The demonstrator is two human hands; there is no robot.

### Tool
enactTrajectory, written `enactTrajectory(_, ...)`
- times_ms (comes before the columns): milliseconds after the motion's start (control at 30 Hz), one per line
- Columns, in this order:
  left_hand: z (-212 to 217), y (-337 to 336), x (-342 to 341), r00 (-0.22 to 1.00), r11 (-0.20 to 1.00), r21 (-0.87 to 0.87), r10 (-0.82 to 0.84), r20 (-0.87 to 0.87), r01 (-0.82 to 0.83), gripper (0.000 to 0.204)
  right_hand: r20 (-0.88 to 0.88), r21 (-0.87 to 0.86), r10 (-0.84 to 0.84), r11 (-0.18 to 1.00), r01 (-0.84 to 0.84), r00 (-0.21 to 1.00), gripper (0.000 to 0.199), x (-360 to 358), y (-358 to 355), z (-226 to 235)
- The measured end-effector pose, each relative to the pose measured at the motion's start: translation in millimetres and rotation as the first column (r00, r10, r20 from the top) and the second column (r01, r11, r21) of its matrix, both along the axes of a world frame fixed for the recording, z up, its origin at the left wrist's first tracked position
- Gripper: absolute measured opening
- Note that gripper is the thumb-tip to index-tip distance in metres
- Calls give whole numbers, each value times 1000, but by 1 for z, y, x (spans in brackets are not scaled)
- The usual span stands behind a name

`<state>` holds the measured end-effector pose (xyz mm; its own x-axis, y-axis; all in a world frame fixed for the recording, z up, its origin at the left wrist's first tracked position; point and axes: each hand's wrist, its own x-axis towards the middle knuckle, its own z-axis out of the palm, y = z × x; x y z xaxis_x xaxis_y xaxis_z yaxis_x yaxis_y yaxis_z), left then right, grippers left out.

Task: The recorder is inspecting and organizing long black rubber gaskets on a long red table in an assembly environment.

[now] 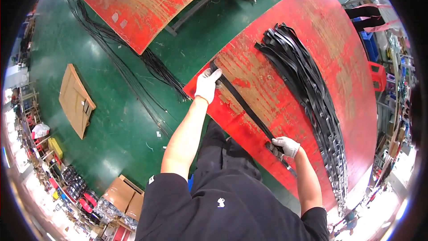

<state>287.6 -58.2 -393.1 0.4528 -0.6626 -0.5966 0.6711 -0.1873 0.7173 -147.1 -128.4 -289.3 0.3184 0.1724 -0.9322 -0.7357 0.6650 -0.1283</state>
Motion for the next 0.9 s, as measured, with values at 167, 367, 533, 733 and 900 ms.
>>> enactTrajectory(167,-4,3,7,978,973,222,21,209,-69,11,-37,-25,47,999,-48,998,39,1,-2,-3)
enactTrajectory(367,-36,3,9,901,956,260,11,434,-137,22,-34,-91,109,990,-112,993,40,-6,-8,-2)
enactTrajectory(533,-22,5,11,766,832,539,-260,588,-132,30,-72,-87,117,988,-124,990,41,-18,-7,2)
enactTrajectory(733,16,-1,2,491,690,666,-492,719,-285,36,-80,-86,26,996,-33,996,39,-37,-5,-7)
enactTrajectory(900,7,2,-3,417,707,623,-483,770,-333,31,-86,-175,9,984,-24,996,38,-20,-4,4)
